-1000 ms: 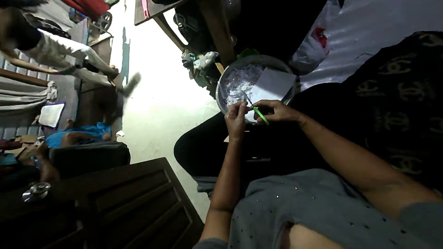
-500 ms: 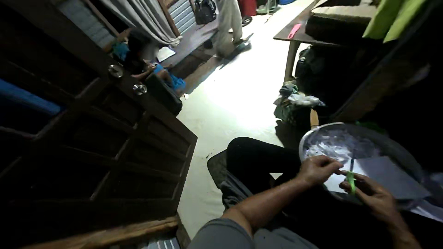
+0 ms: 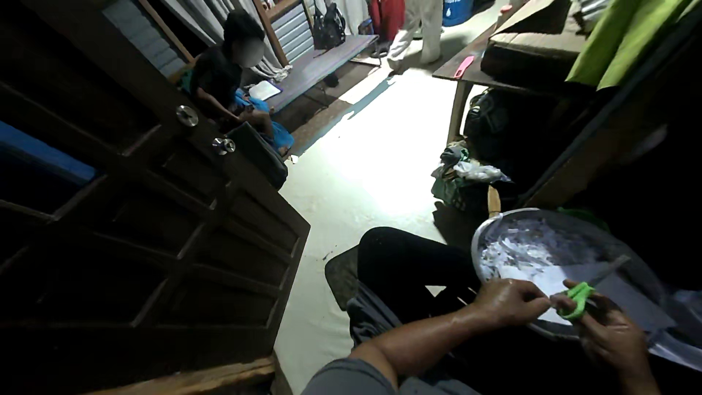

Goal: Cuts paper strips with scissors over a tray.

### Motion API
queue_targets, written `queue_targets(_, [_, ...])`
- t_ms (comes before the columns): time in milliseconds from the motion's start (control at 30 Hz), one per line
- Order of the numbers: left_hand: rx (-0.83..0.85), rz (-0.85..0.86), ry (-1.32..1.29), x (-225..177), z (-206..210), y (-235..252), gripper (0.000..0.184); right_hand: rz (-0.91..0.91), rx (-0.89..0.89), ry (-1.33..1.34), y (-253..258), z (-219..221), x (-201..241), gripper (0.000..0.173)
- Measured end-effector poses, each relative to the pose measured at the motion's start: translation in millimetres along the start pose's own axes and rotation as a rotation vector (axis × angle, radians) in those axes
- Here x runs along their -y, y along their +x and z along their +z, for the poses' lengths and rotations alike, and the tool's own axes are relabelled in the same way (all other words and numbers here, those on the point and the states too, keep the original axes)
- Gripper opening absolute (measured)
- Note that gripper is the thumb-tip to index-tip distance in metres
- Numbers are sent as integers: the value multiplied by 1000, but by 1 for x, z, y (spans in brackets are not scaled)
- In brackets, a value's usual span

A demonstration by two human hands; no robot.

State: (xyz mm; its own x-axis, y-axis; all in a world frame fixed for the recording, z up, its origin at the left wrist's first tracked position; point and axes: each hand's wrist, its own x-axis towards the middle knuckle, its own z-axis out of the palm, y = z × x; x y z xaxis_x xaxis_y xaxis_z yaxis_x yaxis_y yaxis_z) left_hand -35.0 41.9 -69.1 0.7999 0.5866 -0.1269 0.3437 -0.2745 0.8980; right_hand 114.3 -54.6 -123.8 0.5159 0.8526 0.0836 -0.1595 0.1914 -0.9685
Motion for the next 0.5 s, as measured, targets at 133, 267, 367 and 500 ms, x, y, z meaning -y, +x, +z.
queue_targets(133, [35, 4, -42, -3, 1, -3, 31, -26, 53, 31, -2, -3, 0, 39])
queue_targets(267, [65, 26, -67, 0, -4, -2, 29, -2, 3, 45, -5, 1, 8, 40])
queue_targets(367, [268, 42, 191, -1, -30, 11, 28, 53, -82, 61, -2, 1, 12, 37])
queue_targets(500, [211, 241, 373, -71, -93, 25, 32, 113, -89, 122, -3, -9, 11, 33])
